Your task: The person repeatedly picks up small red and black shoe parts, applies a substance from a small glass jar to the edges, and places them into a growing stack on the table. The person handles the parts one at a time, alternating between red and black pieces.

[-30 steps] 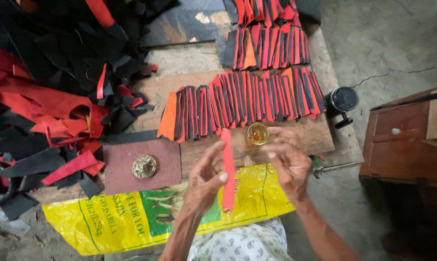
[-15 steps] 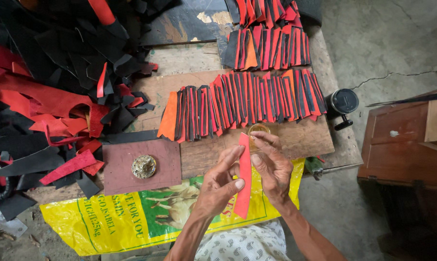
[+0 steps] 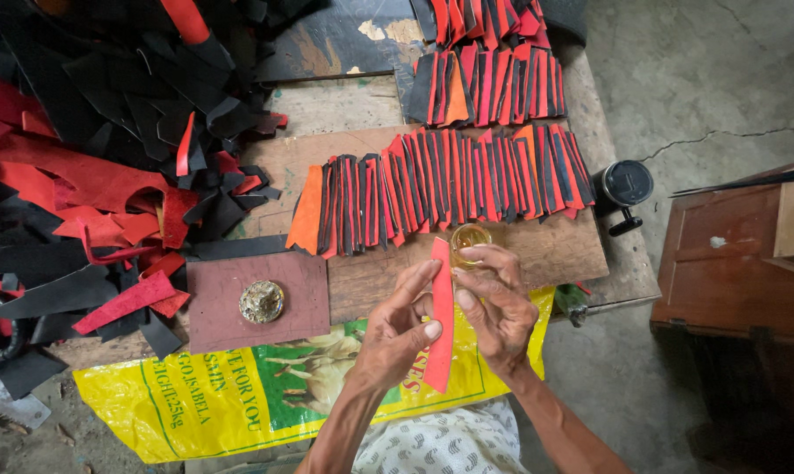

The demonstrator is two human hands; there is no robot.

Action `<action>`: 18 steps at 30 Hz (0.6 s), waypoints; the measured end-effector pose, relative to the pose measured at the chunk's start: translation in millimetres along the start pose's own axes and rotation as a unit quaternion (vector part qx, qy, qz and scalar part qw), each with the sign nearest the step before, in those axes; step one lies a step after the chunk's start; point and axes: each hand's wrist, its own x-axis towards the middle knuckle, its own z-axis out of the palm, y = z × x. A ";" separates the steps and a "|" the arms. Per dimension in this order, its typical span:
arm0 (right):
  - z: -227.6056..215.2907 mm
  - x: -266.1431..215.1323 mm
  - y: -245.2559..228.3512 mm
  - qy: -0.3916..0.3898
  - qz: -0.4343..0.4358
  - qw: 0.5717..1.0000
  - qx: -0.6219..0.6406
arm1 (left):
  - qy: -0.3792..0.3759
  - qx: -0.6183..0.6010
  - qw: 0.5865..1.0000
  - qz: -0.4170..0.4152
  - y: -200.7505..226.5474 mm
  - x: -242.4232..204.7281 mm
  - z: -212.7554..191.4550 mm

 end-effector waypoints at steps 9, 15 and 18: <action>-3.1 5.6 -3.6 -0.004 -0.027 0.997 -0.076 | -0.007 -0.021 1.000 0.003 1.0 1.1 0.4; -4.9 3.0 -8.5 0.016 -0.109 0.981 -0.158 | 0.003 -0.072 0.997 0.004 2.0 3.6 3.3; -4.5 4.0 -9.9 0.023 -0.125 0.976 -0.174 | 0.009 -0.094 0.995 -0.003 3.0 4.1 4.6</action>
